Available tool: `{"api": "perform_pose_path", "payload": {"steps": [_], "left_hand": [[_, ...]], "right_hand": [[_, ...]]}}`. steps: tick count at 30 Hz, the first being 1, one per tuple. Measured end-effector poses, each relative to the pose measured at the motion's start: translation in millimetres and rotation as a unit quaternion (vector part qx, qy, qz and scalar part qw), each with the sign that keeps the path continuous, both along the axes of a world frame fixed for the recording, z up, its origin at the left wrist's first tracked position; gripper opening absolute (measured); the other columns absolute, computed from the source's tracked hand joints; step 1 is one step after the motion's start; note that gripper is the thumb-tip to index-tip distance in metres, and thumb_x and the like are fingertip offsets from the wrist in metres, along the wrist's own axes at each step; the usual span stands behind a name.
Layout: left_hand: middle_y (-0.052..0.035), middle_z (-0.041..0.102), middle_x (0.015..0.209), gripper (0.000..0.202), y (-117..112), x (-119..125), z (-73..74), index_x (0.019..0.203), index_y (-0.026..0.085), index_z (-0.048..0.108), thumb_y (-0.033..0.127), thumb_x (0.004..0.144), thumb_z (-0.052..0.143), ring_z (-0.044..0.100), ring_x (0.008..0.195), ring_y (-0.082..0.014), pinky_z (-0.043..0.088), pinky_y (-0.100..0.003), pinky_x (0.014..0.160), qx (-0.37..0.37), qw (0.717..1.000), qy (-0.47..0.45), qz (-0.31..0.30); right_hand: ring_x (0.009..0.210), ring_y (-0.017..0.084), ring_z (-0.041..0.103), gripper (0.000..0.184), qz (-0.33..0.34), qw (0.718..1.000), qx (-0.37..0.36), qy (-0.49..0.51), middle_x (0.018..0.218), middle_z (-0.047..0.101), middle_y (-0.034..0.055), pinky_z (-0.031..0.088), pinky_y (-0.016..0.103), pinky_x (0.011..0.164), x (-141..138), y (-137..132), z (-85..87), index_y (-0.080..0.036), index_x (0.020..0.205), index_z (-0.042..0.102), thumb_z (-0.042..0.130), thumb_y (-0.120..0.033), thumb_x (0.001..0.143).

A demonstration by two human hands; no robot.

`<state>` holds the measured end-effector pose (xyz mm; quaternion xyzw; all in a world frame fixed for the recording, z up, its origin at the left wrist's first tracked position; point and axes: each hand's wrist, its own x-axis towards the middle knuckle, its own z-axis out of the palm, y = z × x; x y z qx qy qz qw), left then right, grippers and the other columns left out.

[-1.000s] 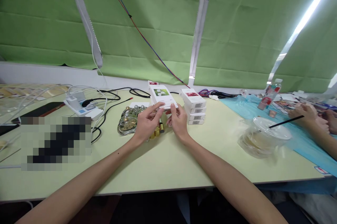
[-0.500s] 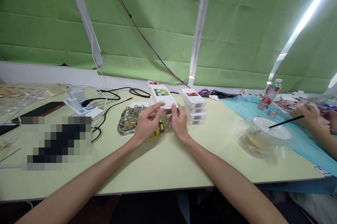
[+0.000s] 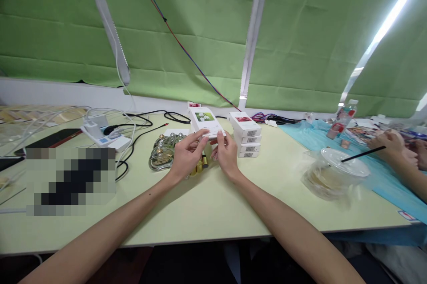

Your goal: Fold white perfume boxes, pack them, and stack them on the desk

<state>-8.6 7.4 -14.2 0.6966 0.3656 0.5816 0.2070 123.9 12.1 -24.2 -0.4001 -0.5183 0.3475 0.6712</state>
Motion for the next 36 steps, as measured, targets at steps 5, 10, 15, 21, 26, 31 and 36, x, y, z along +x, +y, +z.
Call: {"api": "perform_pose_path", "payload": {"steps": [5, 10, 15, 21, 26, 31, 36], "left_hand": [[-0.0042, 0.069, 0.09, 0.035, -0.8, 0.2, 1.4, 0.115, 0.02, 0.074, 0.042, 0.093, 0.06, 0.044, 0.051, -0.0056, 0.041, -0.02, 0.051, 0.003, 1.0, 0.001, 0.003], [-0.0059, 0.071, 0.095, 0.036, 0.1, 0.0, -0.1, 0.116, 0.02, 0.074, 0.044, 0.094, 0.06, 0.048, 0.053, -0.0064, 0.043, -0.021, 0.053, -0.001, 1.0, -0.002, 0.0], [-0.0069, 0.072, 0.099, 0.036, 0.2, 0.3, -0.2, 0.117, 0.019, 0.074, 0.043, 0.093, 0.061, 0.051, 0.055, -0.0073, 0.045, -0.022, 0.054, -0.008, 1.0, -0.002, -0.002], [-0.0061, 0.072, 0.097, 0.036, -1.5, -0.1, 2.4, 0.116, 0.019, 0.074, 0.043, 0.093, 0.061, 0.05, 0.053, -0.0067, 0.043, -0.021, 0.052, -0.017, 1.0, 0.002, -0.006], [-0.0072, 0.072, 0.1, 0.036, -1.8, 0.1, 2.5, 0.116, 0.019, 0.074, 0.043, 0.092, 0.061, 0.051, 0.053, -0.0065, 0.044, -0.021, 0.051, -0.022, 1.0, -0.005, -0.005], [-0.0065, 0.072, 0.099, 0.036, -2.0, 0.6, 2.8, 0.116, 0.019, 0.074, 0.043, 0.092, 0.061, 0.048, 0.052, -0.0061, 0.042, -0.021, 0.051, -0.023, 1.0, -0.006, -0.006], [-0.0051, 0.07, 0.092, 0.037, -3.1, 0.7, 4.5, 0.115, 0.019, 0.074, 0.044, 0.092, 0.061, 0.045, 0.051, -0.0059, 0.041, -0.021, 0.05, -0.031, 0.999, -0.009, -0.009]], "right_hand": [[0.037, 0.011, 0.054, 0.047, 0.001, 1.0, 0.0, -0.001, 0.074, 0.069, 0.0007, 0.04, 0.025, 0.035, 0.0, 0.0, -0.7, -0.021, 0.09, 0.06, 0.055, -0.068, 0.088], [0.037, 0.011, 0.053, 0.049, 0.0, 1.0, 0.0, -0.004, 0.073, 0.069, 0.0009, 0.041, 0.025, 0.035, 0.7, 1.2, -1.7, -0.021, 0.09, 0.059, 0.054, -0.07, 0.087], [0.036, 0.011, 0.054, 0.048, 0.004, 1.0, 0.001, -0.001, 0.075, 0.07, 0.0016, 0.04, 0.025, 0.034, 0.6, 1.4, -2.1, -0.021, 0.091, 0.059, 0.054, -0.069, 0.088], [0.035, 0.011, 0.053, 0.05, 0.003, 1.0, -0.002, -0.003, 0.073, 0.07, 0.0011, 0.04, 0.025, 0.034, 0.3, 2.3, -2.9, -0.02, 0.092, 0.059, 0.055, -0.07, 0.087], [0.035, 0.01, 0.053, 0.048, 0.005, 1.0, -0.002, -0.003, 0.072, 0.069, 0.0005, 0.04, 0.024, 0.034, 1.3, 4.3, -4.7, -0.021, 0.09, 0.06, 0.055, -0.068, 0.088], [0.035, 0.01, 0.054, 0.048, 0.005, 1.0, -0.003, -0.001, 0.074, 0.071, 0.0017, 0.04, 0.024, 0.034, 1.9, 4.0, -4.3, -0.02, 0.091, 0.059, 0.055, -0.068, 0.088], [0.035, 0.01, 0.055, 0.046, 0.013, 1.0, -0.003, 0.006, 0.074, 0.07, 0.001, 0.04, 0.023, 0.034, 2.0, 4.1, -4.4, -0.02, 0.089, 0.06, 0.057, -0.066, 0.088]]}}
